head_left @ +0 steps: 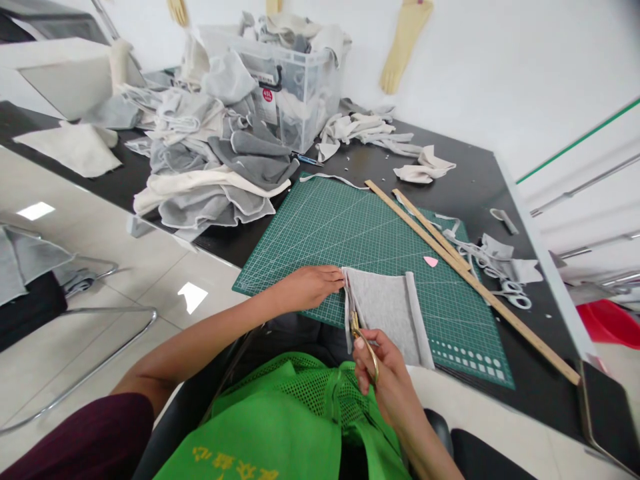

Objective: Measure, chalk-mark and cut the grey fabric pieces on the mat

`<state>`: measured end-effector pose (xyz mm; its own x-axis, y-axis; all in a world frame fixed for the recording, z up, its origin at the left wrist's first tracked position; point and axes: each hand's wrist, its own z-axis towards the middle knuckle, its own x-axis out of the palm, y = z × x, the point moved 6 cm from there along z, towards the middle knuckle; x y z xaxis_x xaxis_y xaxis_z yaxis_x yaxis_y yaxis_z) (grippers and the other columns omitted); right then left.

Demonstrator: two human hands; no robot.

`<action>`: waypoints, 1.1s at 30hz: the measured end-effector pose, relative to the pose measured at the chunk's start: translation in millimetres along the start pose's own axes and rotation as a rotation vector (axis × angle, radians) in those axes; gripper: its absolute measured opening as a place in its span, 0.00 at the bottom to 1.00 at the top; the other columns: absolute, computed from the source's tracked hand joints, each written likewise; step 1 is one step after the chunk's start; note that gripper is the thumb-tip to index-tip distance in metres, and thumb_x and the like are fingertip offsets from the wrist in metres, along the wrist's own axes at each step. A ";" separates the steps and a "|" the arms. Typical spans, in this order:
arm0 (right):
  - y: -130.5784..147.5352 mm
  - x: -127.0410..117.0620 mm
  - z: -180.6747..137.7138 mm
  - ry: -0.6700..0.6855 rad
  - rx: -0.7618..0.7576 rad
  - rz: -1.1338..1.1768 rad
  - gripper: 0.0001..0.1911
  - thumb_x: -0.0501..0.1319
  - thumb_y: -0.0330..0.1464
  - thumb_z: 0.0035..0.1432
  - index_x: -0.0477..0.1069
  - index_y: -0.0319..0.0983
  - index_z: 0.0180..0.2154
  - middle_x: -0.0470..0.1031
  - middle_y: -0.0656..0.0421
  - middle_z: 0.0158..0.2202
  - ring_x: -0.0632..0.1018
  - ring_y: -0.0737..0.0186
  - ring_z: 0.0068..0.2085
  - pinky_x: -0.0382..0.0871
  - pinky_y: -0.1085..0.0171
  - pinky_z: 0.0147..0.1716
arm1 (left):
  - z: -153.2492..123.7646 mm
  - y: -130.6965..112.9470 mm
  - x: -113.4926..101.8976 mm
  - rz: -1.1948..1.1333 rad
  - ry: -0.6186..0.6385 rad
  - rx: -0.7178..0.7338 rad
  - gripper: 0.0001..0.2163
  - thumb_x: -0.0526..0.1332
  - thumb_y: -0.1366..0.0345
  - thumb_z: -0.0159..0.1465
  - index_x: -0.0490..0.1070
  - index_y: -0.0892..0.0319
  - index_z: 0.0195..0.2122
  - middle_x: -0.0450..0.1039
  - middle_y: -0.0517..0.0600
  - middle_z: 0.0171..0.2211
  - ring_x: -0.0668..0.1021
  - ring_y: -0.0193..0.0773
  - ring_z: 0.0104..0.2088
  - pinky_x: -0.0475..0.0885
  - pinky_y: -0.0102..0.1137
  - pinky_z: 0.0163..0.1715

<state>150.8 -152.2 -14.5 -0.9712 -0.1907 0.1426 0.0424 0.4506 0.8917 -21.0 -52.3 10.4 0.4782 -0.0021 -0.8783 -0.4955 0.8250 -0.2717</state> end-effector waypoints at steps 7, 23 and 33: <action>-1.9 2.2 -1.0 -0.011 -0.002 -0.012 0.19 0.64 0.48 0.62 0.65 0.41 0.43 0.63 0.70 0.21 0.61 0.76 0.17 0.54 0.73 0.16 | -0.8 -0.7 0.0 0.025 -0.008 -0.009 0.17 0.55 0.75 0.67 0.73 0.63 0.55 0.76 0.55 0.55 0.73 0.43 0.60 0.72 0.38 0.60; -3.7 1.2 -2.4 -0.049 0.030 0.075 0.20 0.67 0.48 0.58 0.67 0.40 0.40 0.61 0.71 0.20 0.61 0.77 0.15 0.52 0.73 0.14 | 12.6 -8.1 12.5 0.174 0.041 -0.091 0.10 0.57 0.76 0.64 0.73 0.64 0.45 0.77 0.58 0.45 0.79 0.46 0.49 0.77 0.39 0.51; 0.3 1.3 1.0 -0.050 0.045 0.139 0.19 0.66 0.48 0.59 0.65 0.41 0.37 0.63 0.70 0.20 0.60 0.76 0.15 0.53 0.73 0.13 | 7.6 -5.6 14.2 0.102 -0.038 -0.100 0.12 0.56 0.77 0.65 0.72 0.63 0.47 0.78 0.57 0.47 0.79 0.43 0.51 0.75 0.38 0.55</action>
<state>149.3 -151.5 -14.4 -0.9672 -0.0803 0.2409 0.1681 0.5085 0.8445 -5.9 -52.7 2.4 0.4477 0.1017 -0.8884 -0.6115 0.7597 -0.2212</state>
